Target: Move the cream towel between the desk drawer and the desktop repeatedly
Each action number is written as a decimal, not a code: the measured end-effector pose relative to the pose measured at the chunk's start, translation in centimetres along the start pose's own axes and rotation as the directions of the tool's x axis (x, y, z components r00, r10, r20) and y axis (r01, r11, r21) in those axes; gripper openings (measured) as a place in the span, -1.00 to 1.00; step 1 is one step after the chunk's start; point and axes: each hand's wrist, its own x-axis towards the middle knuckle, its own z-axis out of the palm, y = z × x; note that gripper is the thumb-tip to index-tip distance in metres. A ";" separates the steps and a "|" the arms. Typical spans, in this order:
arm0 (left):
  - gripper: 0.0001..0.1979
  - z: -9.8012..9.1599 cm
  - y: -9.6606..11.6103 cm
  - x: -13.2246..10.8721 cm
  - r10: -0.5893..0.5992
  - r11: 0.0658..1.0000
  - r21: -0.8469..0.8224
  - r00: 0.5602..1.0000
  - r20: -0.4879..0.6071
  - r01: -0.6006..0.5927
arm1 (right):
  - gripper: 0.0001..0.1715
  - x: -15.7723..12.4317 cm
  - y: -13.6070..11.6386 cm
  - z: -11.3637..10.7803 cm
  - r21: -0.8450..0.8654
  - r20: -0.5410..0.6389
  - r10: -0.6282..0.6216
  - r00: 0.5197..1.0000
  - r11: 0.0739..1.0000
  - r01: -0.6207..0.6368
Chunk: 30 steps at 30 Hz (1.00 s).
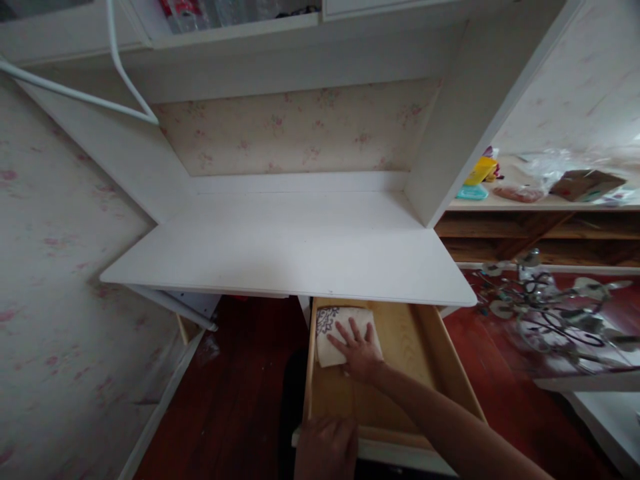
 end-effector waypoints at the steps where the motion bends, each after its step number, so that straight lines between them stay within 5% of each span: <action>1: -0.78 0.3 -0.2 0.0 0.004 1.000 0.009 1.000 -0.014 -0.004 | 0.07 1.2 -0.5 -0.1 0.003 -0.005 0.029 1.000 1.000 -0.029; 8: -0.78 0.5 -0.1 0.6 -0.009 0.998 0.059 1.000 -0.023 0.011 | -0.23 7.0 -1.4 -2.3 0.052 0.041 0.227 0.973 0.972 -0.229; 16: -0.83 0.5 0.1 1.0 0.010 0.995 0.100 0.998 -0.065 -0.003 | -0.15 8.7 -0.8 -3.9 0.194 0.075 0.345 0.936 0.915 -0.353; 23: -0.80 0.6 -0.1 0.6 0.158 0.974 0.215 0.904 -0.398 -0.076 | -0.23 7.0 1.8 -4.1 0.111 0.132 0.300 0.945 0.943 -0.315; 30: -0.75 0.2 0.4 0.4 0.131 0.987 0.135 0.931 -0.341 -0.089 | -0.19 0.6 9.7 -2.8 -0.015 0.110 0.404 0.908 0.914 -0.405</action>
